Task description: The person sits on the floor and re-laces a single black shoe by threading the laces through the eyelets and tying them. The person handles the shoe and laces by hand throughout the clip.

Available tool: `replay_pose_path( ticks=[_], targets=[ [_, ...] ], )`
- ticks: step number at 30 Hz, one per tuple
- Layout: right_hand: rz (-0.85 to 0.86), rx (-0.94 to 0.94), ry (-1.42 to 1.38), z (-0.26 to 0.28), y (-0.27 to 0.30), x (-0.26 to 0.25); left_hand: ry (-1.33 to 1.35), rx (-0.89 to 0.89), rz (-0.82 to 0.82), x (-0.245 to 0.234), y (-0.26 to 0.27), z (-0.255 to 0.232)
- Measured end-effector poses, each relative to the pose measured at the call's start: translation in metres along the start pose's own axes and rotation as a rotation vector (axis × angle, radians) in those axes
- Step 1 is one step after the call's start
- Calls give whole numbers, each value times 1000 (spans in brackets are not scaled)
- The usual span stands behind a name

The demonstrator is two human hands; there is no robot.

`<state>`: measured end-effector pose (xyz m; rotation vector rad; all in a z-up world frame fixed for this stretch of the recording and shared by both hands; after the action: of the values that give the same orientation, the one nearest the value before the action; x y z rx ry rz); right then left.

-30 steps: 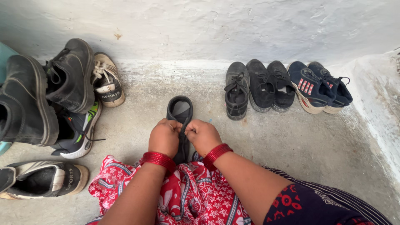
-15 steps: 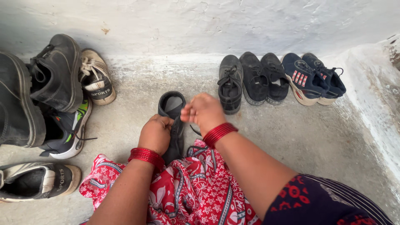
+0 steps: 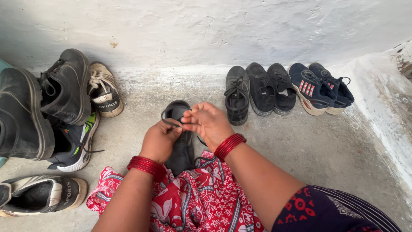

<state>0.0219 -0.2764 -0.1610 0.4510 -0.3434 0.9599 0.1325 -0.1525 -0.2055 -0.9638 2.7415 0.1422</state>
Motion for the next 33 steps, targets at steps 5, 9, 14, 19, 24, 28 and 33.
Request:
replay_pose_path(
  ticks=[5, 9, 14, 19, 24, 28, 33],
  targets=[
    [95, 103, 547, -52, -12, -16, 264, -17, 86, 2, -4, -1],
    [34, 115, 488, -72, -22, -31, 385, 40, 71, -8, -10, 5],
    [-79, 266, 257, -67, -16, -40, 104, -193, -73, -33, -9, 43],
    [-110, 353, 83, -49, -1, -29, -147, -305, -8, -21, 2, 51],
    [-50, 429, -71, -28, 7, -27, -359, -117, -86, -17, 12, 5],
    [24, 404, -37, -25, 10, -22, -594, -14, 36, -5, 25, -21],
    [-184, 279, 6, -25, 1, -40, -626, 67, 47, -4, 27, -28]
  ],
)
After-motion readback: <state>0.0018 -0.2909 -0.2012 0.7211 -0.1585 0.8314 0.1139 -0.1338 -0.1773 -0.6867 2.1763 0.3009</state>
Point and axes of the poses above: each hand's wrist, its own y-axis away from the middle knuckle, its own x-axis out of the palm, z = x × y, the point moved 5 cm from there along -y, towards the middle knuckle, and after that the axes turned 3 degrees about x, right-handed, at the moved point
